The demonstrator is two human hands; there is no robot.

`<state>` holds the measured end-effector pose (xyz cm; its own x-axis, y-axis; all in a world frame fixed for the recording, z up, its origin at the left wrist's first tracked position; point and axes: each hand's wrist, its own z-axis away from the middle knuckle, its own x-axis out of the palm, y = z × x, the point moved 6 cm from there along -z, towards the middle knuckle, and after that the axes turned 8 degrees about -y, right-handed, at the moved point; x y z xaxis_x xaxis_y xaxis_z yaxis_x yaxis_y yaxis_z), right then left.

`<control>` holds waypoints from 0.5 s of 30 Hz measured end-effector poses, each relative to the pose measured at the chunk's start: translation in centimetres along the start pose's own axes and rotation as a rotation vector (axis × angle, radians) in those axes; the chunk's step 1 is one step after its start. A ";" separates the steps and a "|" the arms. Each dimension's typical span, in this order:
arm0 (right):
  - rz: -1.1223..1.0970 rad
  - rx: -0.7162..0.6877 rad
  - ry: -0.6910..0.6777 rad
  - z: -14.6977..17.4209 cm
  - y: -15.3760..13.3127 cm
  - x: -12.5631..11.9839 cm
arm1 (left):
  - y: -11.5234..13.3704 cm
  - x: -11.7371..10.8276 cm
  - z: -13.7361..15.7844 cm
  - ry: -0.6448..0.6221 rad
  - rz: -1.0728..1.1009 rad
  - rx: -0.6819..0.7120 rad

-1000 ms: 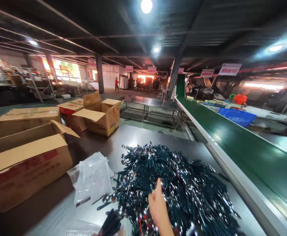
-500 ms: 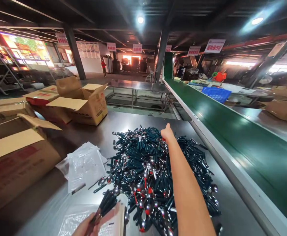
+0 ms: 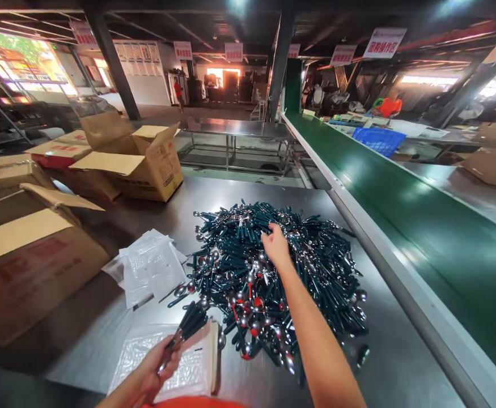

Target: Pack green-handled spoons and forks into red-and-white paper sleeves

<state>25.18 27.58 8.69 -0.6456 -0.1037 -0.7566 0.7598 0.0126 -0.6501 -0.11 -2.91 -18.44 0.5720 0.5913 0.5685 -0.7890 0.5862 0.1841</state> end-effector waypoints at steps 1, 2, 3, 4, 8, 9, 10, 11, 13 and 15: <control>0.046 -0.008 -0.043 1.7 1.1 2.4 | 0.1 0.2 0.2 -0.010 -0.002 -0.004; 0.098 -0.009 -0.090 3.5 2.3 4.8 | 0.2 0.5 0.5 -0.021 -0.003 -0.008; 0.154 -0.010 -0.132 5.3 3.5 7.1 | 0.3 0.7 0.7 -0.031 0.000 -0.010; 0.218 0.000 -0.164 7.1 4.8 9.2 | 0.4 0.8 0.9 -0.041 0.004 -0.012; 0.452 0.040 -0.161 12.0 9.1 14.1 | 0.7 1.4 1.7 -0.059 0.029 -0.005; 0.500 0.035 -0.157 12.6 9.7 14.6 | 0.8 1.6 2.0 -0.057 0.031 -0.005; 0.542 0.023 -0.158 13.0 10.2 14.9 | 0.8 1.7 2.2 -0.053 0.032 -0.006; 0.580 0.002 -0.162 13.1 10.6 15.0 | 0.8 1.8 2.5 -0.046 0.033 -0.004; 0.641 -0.057 -0.175 13.0 11.0 14.8 | 1.0 2.1 2.9 -0.021 0.040 0.020; 0.690 -0.126 -0.182 12.6 11.3 14.2 | 1.2 2.4 3.1 0.002 0.052 0.063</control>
<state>25.55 13.69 -8.53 0.0092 -0.1945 -0.9809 0.9679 0.2483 -0.0401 -0.44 -2.50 -14.37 0.5301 0.6211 0.5773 -0.8301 0.5188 0.2041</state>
